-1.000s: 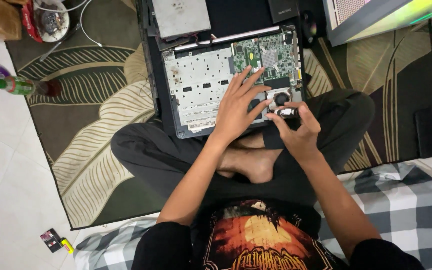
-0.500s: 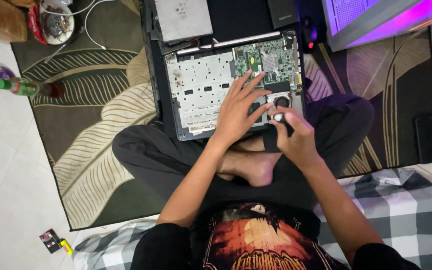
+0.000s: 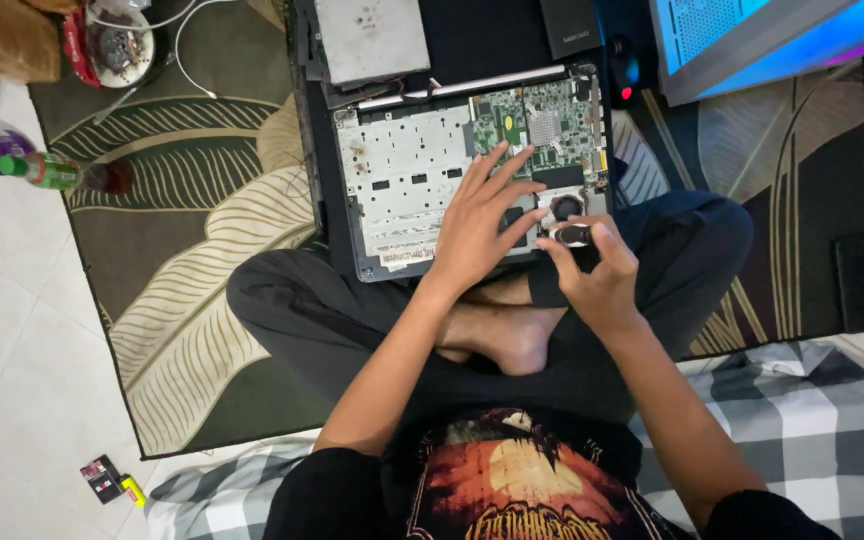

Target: A person is disassembling and reassembling a laptop, removing the battery and using a screwdriver to secure the casing.

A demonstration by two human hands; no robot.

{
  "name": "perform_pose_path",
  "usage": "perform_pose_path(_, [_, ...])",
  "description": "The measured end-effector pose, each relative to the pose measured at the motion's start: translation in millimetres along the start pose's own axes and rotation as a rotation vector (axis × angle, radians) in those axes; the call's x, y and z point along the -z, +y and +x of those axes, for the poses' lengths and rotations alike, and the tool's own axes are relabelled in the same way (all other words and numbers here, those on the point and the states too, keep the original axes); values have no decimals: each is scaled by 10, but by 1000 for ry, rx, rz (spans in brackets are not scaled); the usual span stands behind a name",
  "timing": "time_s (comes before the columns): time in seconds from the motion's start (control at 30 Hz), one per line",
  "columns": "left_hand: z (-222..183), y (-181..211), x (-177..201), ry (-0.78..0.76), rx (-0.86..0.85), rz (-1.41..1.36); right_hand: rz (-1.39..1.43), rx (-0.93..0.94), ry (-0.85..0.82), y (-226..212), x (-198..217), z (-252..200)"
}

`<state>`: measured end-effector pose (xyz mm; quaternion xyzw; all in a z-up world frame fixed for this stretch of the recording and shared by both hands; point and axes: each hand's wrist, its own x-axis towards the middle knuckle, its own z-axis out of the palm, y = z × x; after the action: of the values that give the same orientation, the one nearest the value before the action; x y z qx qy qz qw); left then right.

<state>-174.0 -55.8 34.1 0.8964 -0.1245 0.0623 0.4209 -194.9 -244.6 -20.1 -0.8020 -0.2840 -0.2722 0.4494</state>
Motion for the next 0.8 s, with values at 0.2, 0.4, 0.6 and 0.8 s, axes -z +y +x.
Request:
perform_pose_path(0.2, [6,-40,-20,10,-13,7,57,-7,-25,-59,-60,11])
perform_pose_path(0.4, [6,-10,2,3,-6,14,32,74,-91,-68,29,184])
perform_pose_path(0.6, [-6,-33,-16,15,-6,3,-30,27,-50,-118,-14,54])
perform_pose_path(0.8, [-1,-31,-14,13,-8,-1,-31,46,-95,-181,24,178])
